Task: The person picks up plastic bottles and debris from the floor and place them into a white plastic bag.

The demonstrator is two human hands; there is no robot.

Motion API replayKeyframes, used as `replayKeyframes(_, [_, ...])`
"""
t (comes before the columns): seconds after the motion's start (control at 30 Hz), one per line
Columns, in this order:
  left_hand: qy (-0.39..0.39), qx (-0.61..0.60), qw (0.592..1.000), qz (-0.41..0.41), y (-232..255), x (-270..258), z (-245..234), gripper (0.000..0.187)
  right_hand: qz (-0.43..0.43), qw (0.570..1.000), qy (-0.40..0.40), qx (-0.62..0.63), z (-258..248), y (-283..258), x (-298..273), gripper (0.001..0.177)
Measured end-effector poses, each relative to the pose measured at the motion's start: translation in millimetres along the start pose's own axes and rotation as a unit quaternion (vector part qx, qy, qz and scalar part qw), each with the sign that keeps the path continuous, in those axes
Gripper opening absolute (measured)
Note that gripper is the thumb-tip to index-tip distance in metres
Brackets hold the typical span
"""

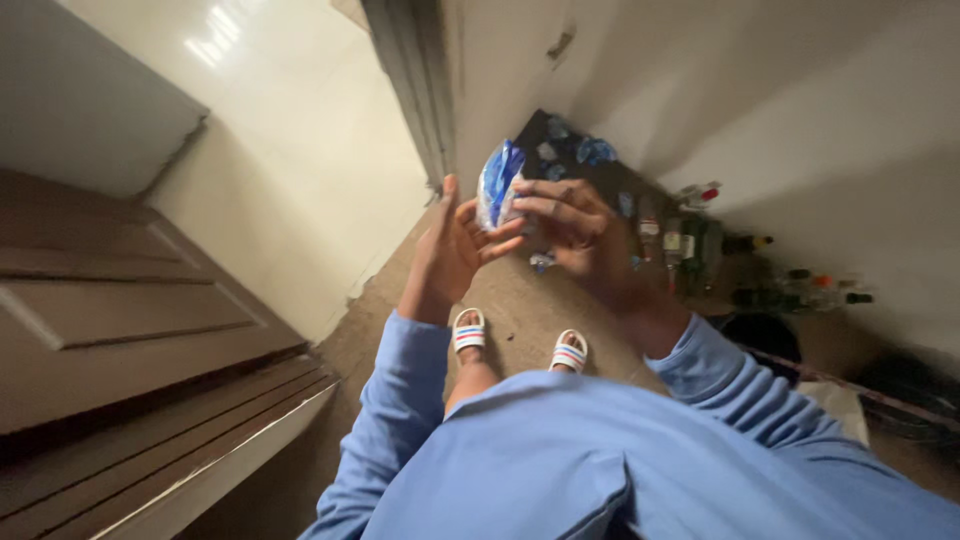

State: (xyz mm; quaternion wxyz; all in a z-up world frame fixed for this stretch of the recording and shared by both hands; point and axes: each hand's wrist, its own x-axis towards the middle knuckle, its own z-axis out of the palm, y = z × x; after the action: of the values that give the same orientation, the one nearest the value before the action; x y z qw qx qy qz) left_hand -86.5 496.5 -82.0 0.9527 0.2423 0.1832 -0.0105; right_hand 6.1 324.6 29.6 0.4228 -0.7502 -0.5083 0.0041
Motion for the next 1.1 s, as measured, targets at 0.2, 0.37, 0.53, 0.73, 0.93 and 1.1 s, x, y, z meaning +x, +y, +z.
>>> replayKeyframes(0.2, [-0.063,0.06,0.996,0.028,33.4,-11.4,-6.4,0.05,-0.014,1.0,-0.005,0.005,3.1,-27.2,4.3,0.043])
replayKeyframes(0.37, [-0.042,0.086,0.995,-0.011,51.0,-10.9,-3.2,0.047,0.108,0.993,0.038,0.03,14.4,-43.8,-9.6,0.044])
replayKeyframes(0.53, [-0.085,0.139,0.986,0.034,60.5,-6.8,16.8,0.06,0.125,0.979,0.092,-0.133,3.0,-54.5,-26.3,0.047])
replayKeyframes(0.73, [-0.157,0.171,0.973,0.024,56.7,-9.7,65.3,0.07,0.174,0.964,0.172,-0.105,-27.7,-69.8,-57.8,0.042])
replayKeyframes(0.93, [-0.213,0.191,0.958,-0.003,15.1,-19.8,112.5,0.071,0.15,0.944,0.254,-0.146,-56.6,-86.5,-116.1,0.042])
replayKeyframes(1.1, [-0.277,0.208,0.938,-0.036,-58.6,-38.5,166.1,0.074,0.216,0.926,0.281,-0.132,-89.8,-115.3,-186.9,0.049])
